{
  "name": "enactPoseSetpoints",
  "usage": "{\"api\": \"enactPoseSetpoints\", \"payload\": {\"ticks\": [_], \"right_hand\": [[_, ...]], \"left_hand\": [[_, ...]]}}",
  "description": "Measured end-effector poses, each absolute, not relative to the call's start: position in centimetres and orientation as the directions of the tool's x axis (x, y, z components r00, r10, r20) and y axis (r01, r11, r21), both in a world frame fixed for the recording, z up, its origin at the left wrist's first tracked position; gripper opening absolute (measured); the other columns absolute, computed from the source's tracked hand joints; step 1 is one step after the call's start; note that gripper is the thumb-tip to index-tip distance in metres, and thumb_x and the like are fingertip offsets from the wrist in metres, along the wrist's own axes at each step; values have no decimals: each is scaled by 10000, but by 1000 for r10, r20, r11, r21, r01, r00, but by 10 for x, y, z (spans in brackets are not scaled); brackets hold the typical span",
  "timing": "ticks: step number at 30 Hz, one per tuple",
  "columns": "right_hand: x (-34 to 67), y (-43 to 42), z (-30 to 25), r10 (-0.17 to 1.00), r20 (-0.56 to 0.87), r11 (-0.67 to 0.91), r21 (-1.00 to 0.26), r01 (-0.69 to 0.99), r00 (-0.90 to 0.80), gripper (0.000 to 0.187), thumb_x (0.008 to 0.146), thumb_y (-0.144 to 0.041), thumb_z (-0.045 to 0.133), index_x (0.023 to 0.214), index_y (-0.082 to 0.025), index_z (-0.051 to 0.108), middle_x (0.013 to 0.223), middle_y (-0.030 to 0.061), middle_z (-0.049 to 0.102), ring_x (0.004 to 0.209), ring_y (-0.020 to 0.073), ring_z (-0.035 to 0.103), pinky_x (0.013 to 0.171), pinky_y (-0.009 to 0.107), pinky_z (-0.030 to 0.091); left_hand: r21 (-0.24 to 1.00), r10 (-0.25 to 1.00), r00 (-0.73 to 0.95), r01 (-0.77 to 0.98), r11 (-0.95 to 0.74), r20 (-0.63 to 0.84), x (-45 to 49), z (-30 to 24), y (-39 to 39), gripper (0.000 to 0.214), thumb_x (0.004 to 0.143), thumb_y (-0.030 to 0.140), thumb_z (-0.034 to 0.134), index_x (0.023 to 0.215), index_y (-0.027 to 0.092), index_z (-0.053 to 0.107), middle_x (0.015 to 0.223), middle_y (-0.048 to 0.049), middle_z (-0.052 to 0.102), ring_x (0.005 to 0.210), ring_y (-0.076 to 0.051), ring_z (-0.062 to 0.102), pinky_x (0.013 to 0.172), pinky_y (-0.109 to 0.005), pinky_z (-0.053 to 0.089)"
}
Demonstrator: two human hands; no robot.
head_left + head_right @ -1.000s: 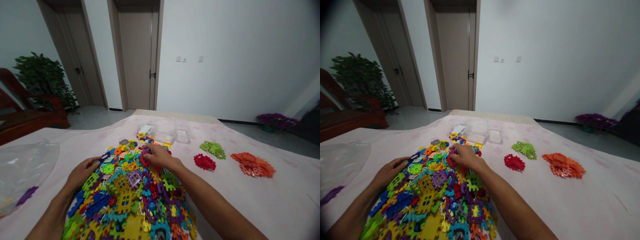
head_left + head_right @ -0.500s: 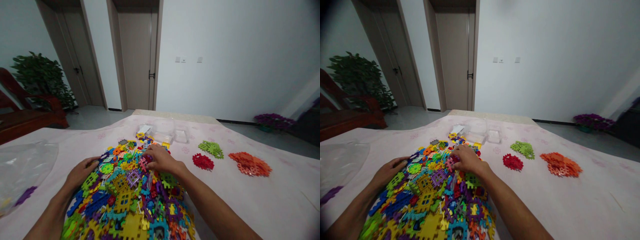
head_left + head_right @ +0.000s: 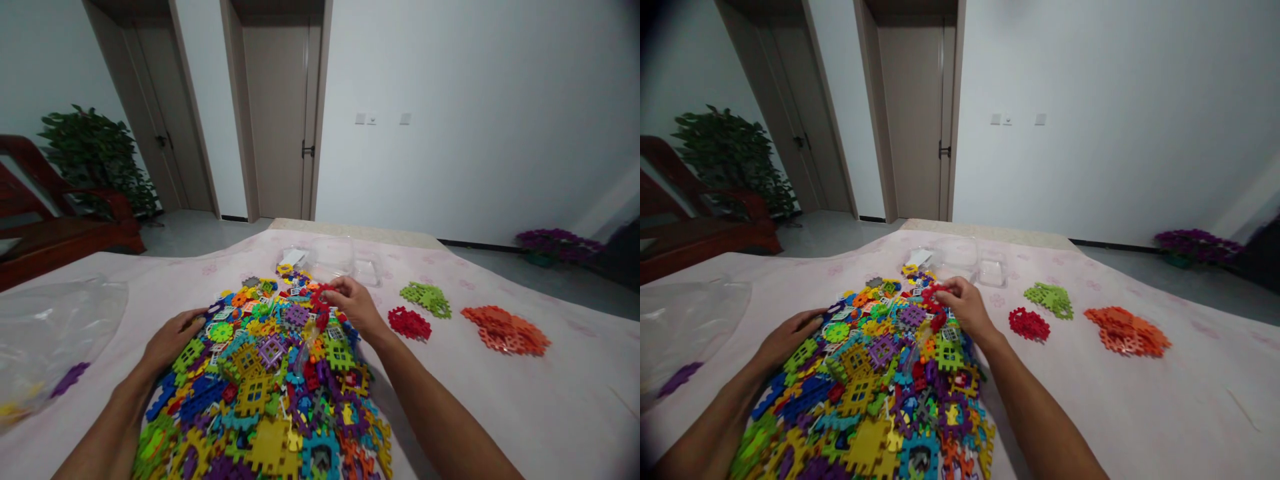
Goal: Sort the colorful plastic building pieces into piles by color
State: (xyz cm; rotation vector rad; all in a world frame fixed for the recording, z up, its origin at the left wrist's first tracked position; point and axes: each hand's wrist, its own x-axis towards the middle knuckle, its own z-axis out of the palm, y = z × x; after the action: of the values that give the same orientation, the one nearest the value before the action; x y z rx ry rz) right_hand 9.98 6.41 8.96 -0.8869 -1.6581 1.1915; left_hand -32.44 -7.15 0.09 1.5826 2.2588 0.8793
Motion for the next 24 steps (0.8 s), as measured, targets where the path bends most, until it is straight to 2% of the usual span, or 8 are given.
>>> {"api": "enactPoseSetpoints", "payload": {"ticks": [2, 5, 8, 11, 15, 18, 21, 24], "right_hand": [[137, 77, 83, 946, 265, 300, -933, 199, -185, 344, 724, -466, 706, 906, -183, 634, 721, 10, 682, 642, 172, 614, 611, 284, 457], [201, 91, 67, 939, 344, 294, -783, 549, -11, 329, 773, -483, 644, 903, -182, 683, 756, 57, 710, 686, 208, 635, 647, 321, 451], [255, 93, 49, 931, 354, 157, -615, 772, 93, 347, 783, -486, 605, 919, -188, 718, 855, 93, 730, 774, 245, 652, 683, 347, 447], [290, 89, 31, 923, 370, 82, -466, 881, 110, 386, 810, -500, 553, 935, -183, 733, 955, 115, 716, 891, 283, 647, 737, 379, 456], [311, 83, 21, 914, 388, 36, -366, 930, 117, 467, 839, -550, 508, 986, -183, 756, 1008, 154, 672, 1018, 338, 611, 745, 416, 465], [301, 74, 26, 904, 415, 77, -399, 914, 105, 468, 854, -546, 494, 997, -183, 752, 994, 148, 665, 970, 326, 618, 754, 433, 482], [265, 48, 34, 892, 446, 309, -492, 814, -69, 402, 881, -522, 518, 974, -194, 732, 996, 110, 683, 893, 266, 634, 797, 416, 511], [220, 3, 44, 801, 478, 588, -519, 620, -359, 362, 913, -500, 575, 1115, -224, 694, 1132, 105, 685, 1005, 256, 640, 873, 413, 529]], "left_hand": [[591, 918, -370, 776, 220, 144, -326, -1, -70, 615, 851, 618, 493, 1276, 221, 694, 1302, -77, 695, 1183, -287, 637, 1008, -360, 479], [621, 924, -359, 756, 206, 130, -323, -1, -69, 617, 865, 625, 475, 1281, 219, 684, 1308, -89, 687, 1213, -294, 613, 1053, -392, 446], [726, 912, -385, 667, 168, 142, -309, 4, -68, 632, 883, 647, 445, 1278, 213, 680, 1319, -86, 681, 1237, -291, 599, 1096, -406, 416], [875, 896, -417, 477, 76, 150, -286, 12, -65, 666, 900, 672, 413, 1300, 199, 659, 1369, -94, 652, 1252, -285, 596, 1105, -416, 417], [987, 898, -440, 149, 52, 19, -250, 31, -54, 771, 898, 727, 383, 1444, 205, 538, 1499, -139, 533, 1326, -302, 539, 1099, -467, 428], [999, 914, -405, -47, 22, -39, -228, 51, -44, 831, 896, 765, 323, 1536, 243, 424, 1570, -151, 438, 1436, -285, 421, 1171, -473, 336], [975, 956, -291, -200, -98, 36, -219, 72, -39, 854, 888, 786, 285, 1570, 277, 356, 1585, -149, 413, 1466, -277, 376, 1176, -492, 328], [969, 965, -254, -212, -125, 69, -228, 84, -45, 785, 901, 723, 411, 1552, 285, 383, 1583, -144, 416, 1453, -279, 393, 1154, -498, 366]]}}
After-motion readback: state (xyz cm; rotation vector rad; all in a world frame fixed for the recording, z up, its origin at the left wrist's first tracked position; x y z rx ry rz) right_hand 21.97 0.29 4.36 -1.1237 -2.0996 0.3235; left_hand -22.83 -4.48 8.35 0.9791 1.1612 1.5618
